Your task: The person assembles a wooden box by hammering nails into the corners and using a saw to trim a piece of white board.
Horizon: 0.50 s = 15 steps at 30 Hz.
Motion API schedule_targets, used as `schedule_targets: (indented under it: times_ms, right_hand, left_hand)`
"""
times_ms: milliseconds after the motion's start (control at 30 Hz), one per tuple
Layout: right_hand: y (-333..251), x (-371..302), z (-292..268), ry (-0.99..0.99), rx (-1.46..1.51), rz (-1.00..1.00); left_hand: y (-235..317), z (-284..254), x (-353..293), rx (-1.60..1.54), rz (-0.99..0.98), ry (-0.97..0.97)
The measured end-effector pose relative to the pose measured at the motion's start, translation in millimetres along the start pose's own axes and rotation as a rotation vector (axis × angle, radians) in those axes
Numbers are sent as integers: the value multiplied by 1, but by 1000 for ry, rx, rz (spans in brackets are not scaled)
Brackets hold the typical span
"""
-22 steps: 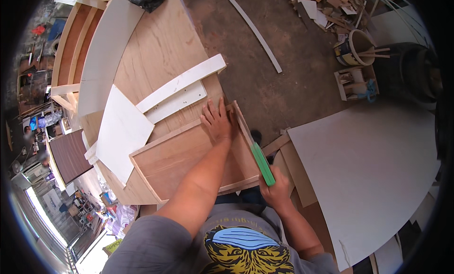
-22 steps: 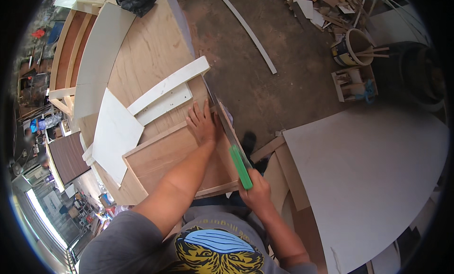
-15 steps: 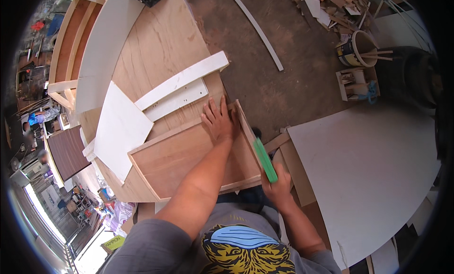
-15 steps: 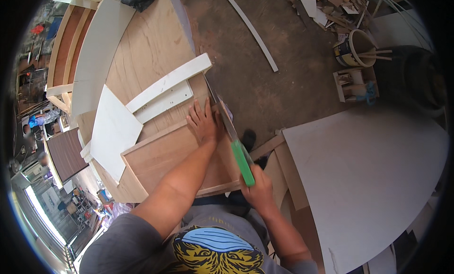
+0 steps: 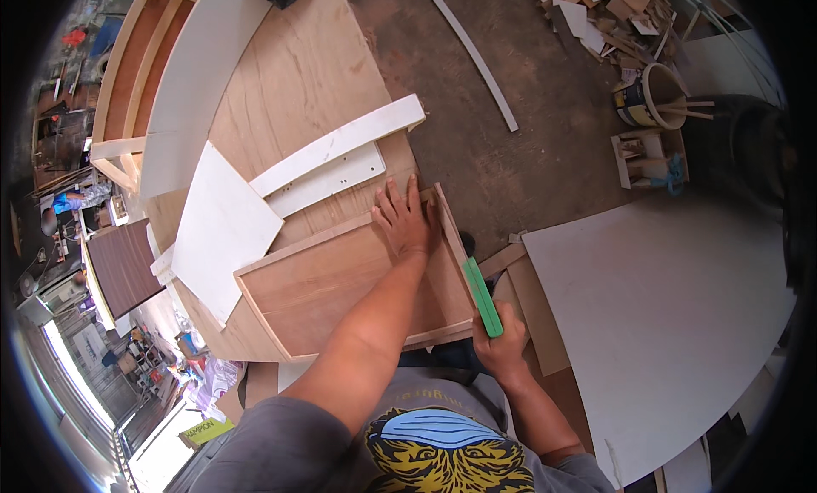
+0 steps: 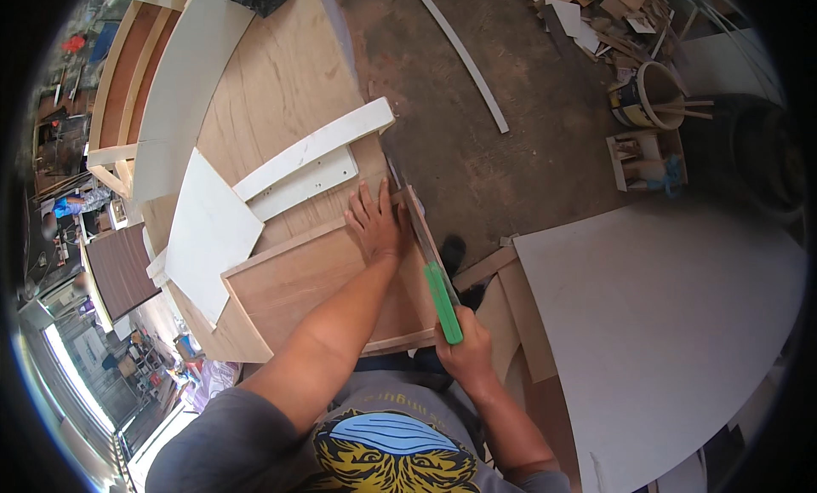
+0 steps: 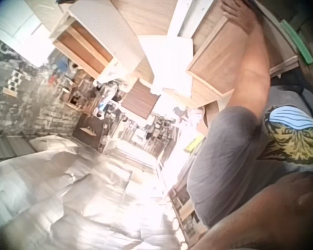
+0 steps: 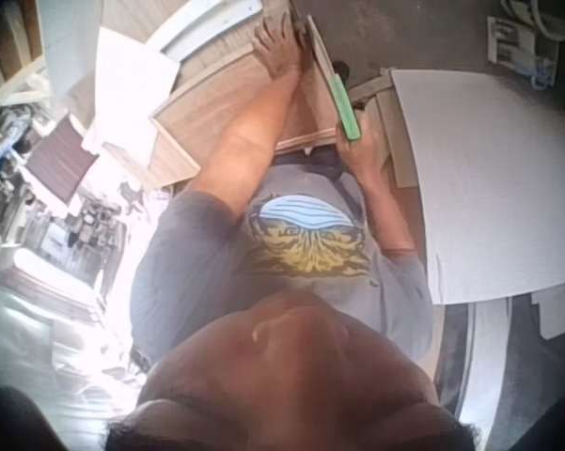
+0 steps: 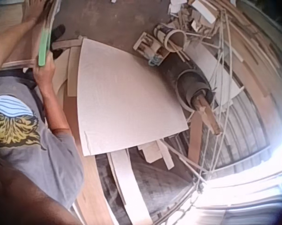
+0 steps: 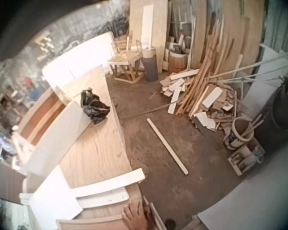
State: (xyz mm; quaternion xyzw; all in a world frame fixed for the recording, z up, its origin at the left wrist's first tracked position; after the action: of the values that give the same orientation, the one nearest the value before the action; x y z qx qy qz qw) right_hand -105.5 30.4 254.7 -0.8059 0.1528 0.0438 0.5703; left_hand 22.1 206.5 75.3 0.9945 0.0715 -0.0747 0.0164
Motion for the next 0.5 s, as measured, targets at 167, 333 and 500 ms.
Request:
schedule_targets:
  times_ms: [167, 333, 500]
  right_hand:
    - [-7, 22, 13, -49, -24, 8]
    - [-8, 10, 9, -64, -31, 2]
    - [-9, 13, 5, -58, -44, -20]
  left_hand:
    - [4, -4, 1, -9, 5, -8]
    - [2, -2, -1, -47, 6, 28]
    - [1, -5, 2, -12, -14, -33]
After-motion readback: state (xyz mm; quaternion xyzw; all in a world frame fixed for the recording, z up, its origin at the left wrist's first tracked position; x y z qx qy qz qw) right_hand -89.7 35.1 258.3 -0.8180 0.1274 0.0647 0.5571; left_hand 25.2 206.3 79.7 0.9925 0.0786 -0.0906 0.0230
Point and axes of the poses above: each hand's wrist, its own x-axis towards the middle knuckle, its own z-axis out of the palm, y = z × x, the point moved 4 cm from there along x, towards the middle knuckle, and after that the axes turned 5 degrees about x, right-handed, at the moved point
